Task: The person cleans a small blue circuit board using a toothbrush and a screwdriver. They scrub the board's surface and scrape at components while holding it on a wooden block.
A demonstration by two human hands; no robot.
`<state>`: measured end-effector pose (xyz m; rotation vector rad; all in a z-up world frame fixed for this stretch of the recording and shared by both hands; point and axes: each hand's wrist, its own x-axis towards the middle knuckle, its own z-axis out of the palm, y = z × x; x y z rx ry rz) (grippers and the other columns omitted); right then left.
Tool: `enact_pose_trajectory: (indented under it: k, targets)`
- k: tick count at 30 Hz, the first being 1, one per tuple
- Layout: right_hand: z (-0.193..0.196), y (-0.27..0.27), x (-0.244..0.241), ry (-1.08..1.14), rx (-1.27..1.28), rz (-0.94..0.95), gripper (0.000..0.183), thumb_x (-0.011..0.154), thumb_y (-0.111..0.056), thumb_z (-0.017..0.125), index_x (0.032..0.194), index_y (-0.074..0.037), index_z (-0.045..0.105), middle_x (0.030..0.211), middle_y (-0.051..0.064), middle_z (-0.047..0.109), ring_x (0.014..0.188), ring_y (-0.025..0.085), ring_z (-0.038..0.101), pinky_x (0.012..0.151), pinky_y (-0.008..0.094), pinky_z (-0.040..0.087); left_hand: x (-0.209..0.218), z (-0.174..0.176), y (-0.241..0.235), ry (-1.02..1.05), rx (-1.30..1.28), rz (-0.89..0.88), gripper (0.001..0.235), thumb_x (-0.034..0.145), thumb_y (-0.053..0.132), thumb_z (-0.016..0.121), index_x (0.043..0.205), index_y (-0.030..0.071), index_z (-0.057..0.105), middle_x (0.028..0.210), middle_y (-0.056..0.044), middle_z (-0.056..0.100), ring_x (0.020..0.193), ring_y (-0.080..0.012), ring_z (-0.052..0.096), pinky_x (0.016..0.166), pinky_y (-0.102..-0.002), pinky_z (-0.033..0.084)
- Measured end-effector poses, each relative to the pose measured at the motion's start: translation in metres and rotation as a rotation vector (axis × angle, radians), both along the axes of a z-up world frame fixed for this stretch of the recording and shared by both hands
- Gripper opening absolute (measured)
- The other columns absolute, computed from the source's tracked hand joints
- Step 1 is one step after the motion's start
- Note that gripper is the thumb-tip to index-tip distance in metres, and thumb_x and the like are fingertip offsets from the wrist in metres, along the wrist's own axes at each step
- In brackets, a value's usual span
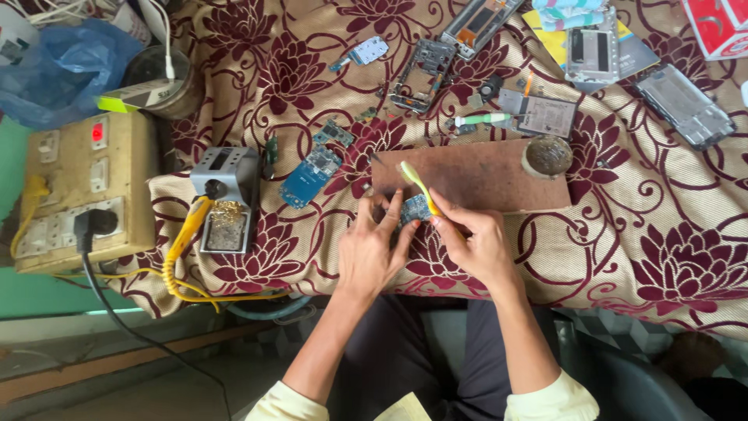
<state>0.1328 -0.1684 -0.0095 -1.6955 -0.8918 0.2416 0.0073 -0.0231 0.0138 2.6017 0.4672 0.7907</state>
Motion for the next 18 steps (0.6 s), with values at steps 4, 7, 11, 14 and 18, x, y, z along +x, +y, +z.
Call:
enact_pose_trajectory:
  k: [4,7,11,14,18]
  targets:
    - [0.005,0.003,0.002,-0.036,0.026,0.071,0.034,0.093,-0.002,0.070,0.127,0.001,0.069,0.115,0.020,0.077,0.103,0.014,0.074,0.084,0.029,0.060,0.001,0.000,-0.001,-0.013,0.016,0.026,0.054,0.090,0.037,0.078,0.129,0.002,0.070,0.109,-0.009,0.058,0.062,-0.0217,0.065,0.052,-0.036,0.052]
    - [0.009,0.002,-0.001,0.052,-0.076,0.034,0.034,0.091,-0.004,0.070,0.125,-0.001,0.070,0.113,0.019,0.078,0.098,0.015,0.076,0.082,0.028,0.061,0.001,-0.002,-0.002,0.001,-0.035,0.081,0.052,0.088,0.038,0.079,0.126,0.003,0.072,0.109,-0.009,0.059,0.060,-0.0223,0.065,0.050,-0.036,0.052]
    - [0.017,-0.005,-0.013,0.063,-0.257,0.010,0.032,0.092,-0.005,0.069,0.124,-0.003,0.072,0.101,0.016,0.078,0.084,0.008,0.066,0.068,0.029,0.056,-0.002,-0.002,-0.002,-0.062,-0.071,0.124,0.047,0.087,0.038,0.079,0.120,0.005,0.073,0.109,-0.009,0.061,0.060,-0.0217,0.065,0.052,-0.035,0.053]
    - [0.015,-0.009,-0.016,0.180,-0.391,-0.016,0.035,0.093,-0.007,0.068,0.128,-0.008,0.073,0.078,0.011,0.076,0.061,0.006,0.049,0.052,0.030,0.047,-0.001,0.000,-0.005,-0.056,-0.081,0.159,0.045,0.086,0.040,0.081,0.116,0.007,0.075,0.106,-0.007,0.064,0.058,-0.0223,0.064,0.053,-0.037,0.053]
    - [-0.002,-0.027,-0.004,0.106,-0.167,0.155,0.036,0.096,-0.005,0.068,0.131,-0.004,0.070,0.079,0.004,0.076,0.067,0.000,0.051,0.053,0.024,0.047,0.000,0.005,-0.005,-0.065,-0.106,0.148,0.045,0.086,0.039,0.080,0.118,0.008,0.076,0.103,-0.006,0.064,0.059,-0.0212,0.064,0.054,-0.036,0.053]
